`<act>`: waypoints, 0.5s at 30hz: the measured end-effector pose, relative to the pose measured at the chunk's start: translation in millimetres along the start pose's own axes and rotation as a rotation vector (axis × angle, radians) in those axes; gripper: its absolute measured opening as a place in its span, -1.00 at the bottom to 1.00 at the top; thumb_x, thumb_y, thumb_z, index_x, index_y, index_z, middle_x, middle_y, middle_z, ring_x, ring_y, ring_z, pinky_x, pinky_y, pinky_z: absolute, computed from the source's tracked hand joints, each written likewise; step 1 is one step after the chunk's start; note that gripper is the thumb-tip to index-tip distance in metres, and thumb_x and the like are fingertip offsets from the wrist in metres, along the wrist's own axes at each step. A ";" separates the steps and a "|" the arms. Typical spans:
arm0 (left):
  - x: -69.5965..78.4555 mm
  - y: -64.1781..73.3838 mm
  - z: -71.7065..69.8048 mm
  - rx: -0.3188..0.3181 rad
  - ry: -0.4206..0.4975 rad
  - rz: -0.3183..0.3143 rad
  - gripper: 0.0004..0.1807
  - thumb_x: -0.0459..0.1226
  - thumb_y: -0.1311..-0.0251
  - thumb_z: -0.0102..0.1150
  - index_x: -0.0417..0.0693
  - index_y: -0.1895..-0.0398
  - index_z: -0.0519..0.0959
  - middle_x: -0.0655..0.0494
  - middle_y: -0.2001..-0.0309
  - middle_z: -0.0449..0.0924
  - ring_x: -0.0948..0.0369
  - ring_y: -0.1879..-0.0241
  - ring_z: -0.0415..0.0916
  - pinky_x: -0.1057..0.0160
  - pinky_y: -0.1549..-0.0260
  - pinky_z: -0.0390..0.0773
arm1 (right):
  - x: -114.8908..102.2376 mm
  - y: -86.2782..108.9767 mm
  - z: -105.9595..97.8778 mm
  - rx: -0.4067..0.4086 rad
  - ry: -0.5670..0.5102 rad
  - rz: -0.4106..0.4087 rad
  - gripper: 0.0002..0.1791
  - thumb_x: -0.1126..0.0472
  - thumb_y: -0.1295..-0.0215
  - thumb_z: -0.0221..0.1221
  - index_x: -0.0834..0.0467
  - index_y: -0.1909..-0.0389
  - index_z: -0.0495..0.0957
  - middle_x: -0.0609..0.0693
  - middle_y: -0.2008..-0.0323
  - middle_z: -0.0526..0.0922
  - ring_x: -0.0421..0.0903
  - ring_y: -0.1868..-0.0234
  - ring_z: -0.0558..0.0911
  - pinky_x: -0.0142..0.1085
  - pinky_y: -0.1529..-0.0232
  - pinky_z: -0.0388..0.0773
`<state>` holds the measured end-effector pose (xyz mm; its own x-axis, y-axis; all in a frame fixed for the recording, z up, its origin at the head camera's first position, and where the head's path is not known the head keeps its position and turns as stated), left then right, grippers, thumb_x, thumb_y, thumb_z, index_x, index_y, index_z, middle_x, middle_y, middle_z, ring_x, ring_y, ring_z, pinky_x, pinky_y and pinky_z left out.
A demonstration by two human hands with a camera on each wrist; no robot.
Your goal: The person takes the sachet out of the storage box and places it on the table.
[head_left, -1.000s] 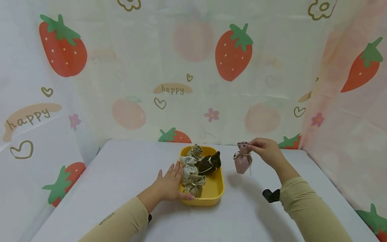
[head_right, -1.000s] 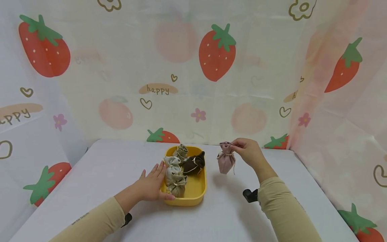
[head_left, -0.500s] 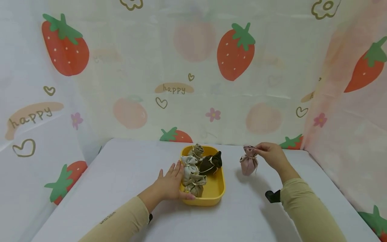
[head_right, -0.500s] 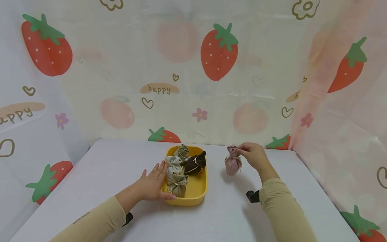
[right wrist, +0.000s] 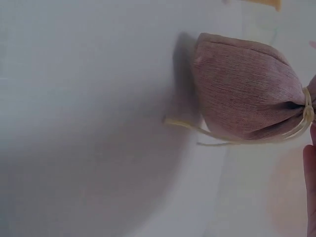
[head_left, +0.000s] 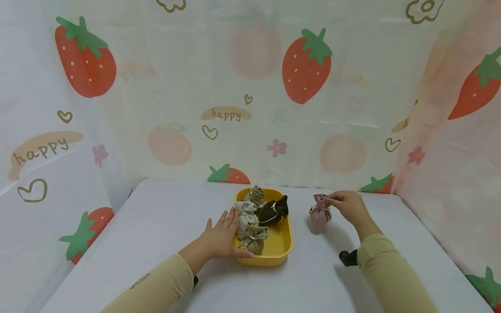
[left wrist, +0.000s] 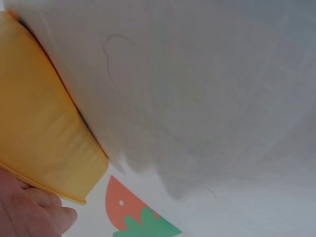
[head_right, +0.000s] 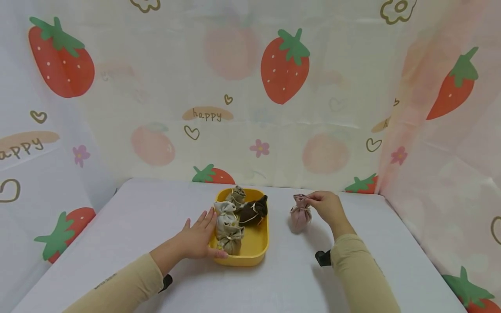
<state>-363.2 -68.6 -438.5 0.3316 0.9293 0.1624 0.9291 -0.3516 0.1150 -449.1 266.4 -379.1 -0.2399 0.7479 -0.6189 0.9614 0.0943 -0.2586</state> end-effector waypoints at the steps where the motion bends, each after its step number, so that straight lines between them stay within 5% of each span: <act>1: 0.2 -0.2 0.1 0.000 -0.003 0.000 0.42 0.61 0.42 -0.19 -0.12 -0.44 -0.23 -0.03 -0.44 -0.41 0.01 -0.41 -0.36 -0.28 -0.20 -0.17 | 2.3 1.2 1.9 -0.012 0.014 0.010 -0.72 0.08 -0.22 0.17 0.20 0.23 0.67 0.11 0.22 0.67 0.07 0.11 0.57 -0.12 0.21 0.48; 15: -0.8 1.2 0.2 -0.001 -0.001 -0.012 0.42 0.60 0.41 -0.16 -0.12 -0.44 -0.22 -0.03 -0.45 -0.37 0.00 -0.41 -0.33 -0.29 -0.19 -0.16 | 10.6 5.2 12.3 -0.061 -0.073 0.062 -0.65 0.02 -0.21 0.18 0.20 0.14 0.62 0.12 0.17 0.65 0.07 0.04 0.54 -0.10 0.12 0.46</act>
<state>-362.3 -69.7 -438.6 0.3201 0.9337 0.1603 0.9329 -0.3402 0.1183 -448.3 266.7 -396.1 -0.1867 0.7037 -0.6855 0.9806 0.0909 -0.1738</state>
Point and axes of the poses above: each hand's wrist, its own y-axis away from the middle knuckle, its own z-axis out of the palm, x = y × z, the point moved 9 cm from there along -y, towards the middle knuckle
